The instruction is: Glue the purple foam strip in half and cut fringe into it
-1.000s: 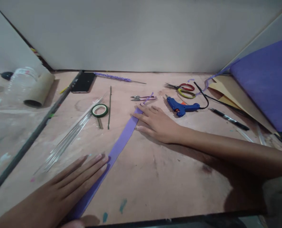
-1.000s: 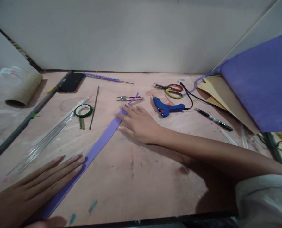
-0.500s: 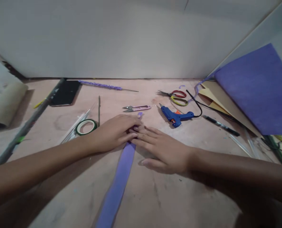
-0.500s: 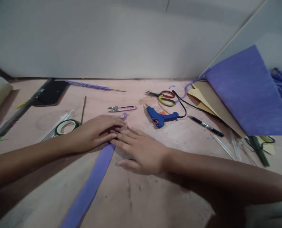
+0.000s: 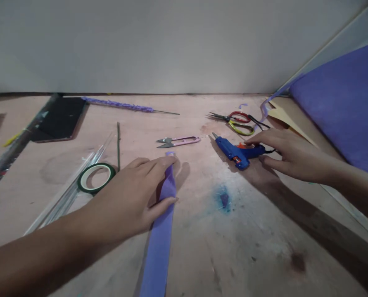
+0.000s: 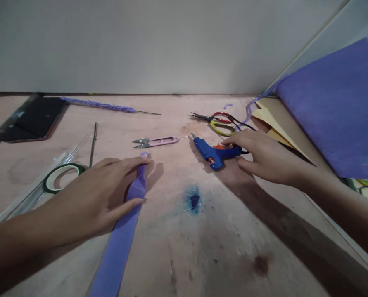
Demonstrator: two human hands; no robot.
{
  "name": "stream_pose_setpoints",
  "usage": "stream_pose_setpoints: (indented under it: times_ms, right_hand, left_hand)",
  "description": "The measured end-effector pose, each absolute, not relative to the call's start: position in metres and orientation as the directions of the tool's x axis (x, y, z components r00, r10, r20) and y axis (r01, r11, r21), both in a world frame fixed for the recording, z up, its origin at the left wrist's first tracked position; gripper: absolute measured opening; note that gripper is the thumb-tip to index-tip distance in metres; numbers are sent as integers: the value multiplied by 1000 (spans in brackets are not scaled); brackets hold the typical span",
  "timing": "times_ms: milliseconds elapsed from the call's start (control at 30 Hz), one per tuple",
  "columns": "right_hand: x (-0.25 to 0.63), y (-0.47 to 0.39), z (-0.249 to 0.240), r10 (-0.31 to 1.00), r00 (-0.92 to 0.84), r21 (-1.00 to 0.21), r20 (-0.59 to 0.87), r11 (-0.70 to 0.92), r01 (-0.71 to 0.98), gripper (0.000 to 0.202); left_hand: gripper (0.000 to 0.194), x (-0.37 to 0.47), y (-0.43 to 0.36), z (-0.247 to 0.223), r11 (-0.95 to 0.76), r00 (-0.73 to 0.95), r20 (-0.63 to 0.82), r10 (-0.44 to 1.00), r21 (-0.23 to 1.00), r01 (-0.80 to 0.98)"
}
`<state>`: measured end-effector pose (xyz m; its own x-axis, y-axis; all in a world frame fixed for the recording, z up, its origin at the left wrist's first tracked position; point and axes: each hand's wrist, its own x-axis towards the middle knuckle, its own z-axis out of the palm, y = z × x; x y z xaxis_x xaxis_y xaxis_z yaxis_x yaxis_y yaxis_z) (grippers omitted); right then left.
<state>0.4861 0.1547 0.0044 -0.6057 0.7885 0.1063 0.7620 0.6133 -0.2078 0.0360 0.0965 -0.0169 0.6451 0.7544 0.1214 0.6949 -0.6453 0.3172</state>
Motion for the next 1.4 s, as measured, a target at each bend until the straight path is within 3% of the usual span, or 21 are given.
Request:
stream_pose_setpoints:
  times_ms: [133,267,300,433,600,767,900,1033,1167,1300,1400]
  right_hand:
    - [463,158,-13,858,-485,-251,167,513,821,34]
    - [425,145,-14,881,-413,-334,232,471,817,51]
    - [414,139,-12,875,-416,-369,247,482,795,52]
    - [377,119,-3,809,-492,-582,321,578,572,13]
    - [371,112,-18,763,-492,-622,420,636,456,8]
    - [376,115,-22,707,-600,-704,375,638,311,19]
    - [375,113,-16,646,-662,-654,380,694,302,21]
    - [365,114,-22,841,-391,-741,373,524,420,5]
    - [348,126,-36,928,-97,-829,361,367,422,12]
    - [345,127,-41,919,-56,-838,390,380,393,8]
    - [352,117,-33,896,-237,-820,374,439,366,4]
  left_hand:
    - [77,27,95,-29,-693,679,156,717,264,671]
    - [85,24,101,-34,-716,722,80,687,239,655]
    - [89,24,102,-34,-712,722,66,689,246,657]
    - [100,23,105,-35,-710,720,67,691,250,658]
    - [104,21,103,-35,-701,716,77,694,301,647]
    - [71,20,102,-38,-701,693,164,702,333,630]
    - [67,21,103,-45,-702,681,192,707,305,643]
    - [71,21,104,-49,-709,678,216,702,294,641]
    - [70,20,107,-46,-704,684,188,705,303,642]
    - [68,20,110,-41,-698,692,148,706,309,646]
    - [68,19,108,-41,-710,704,144,695,285,644]
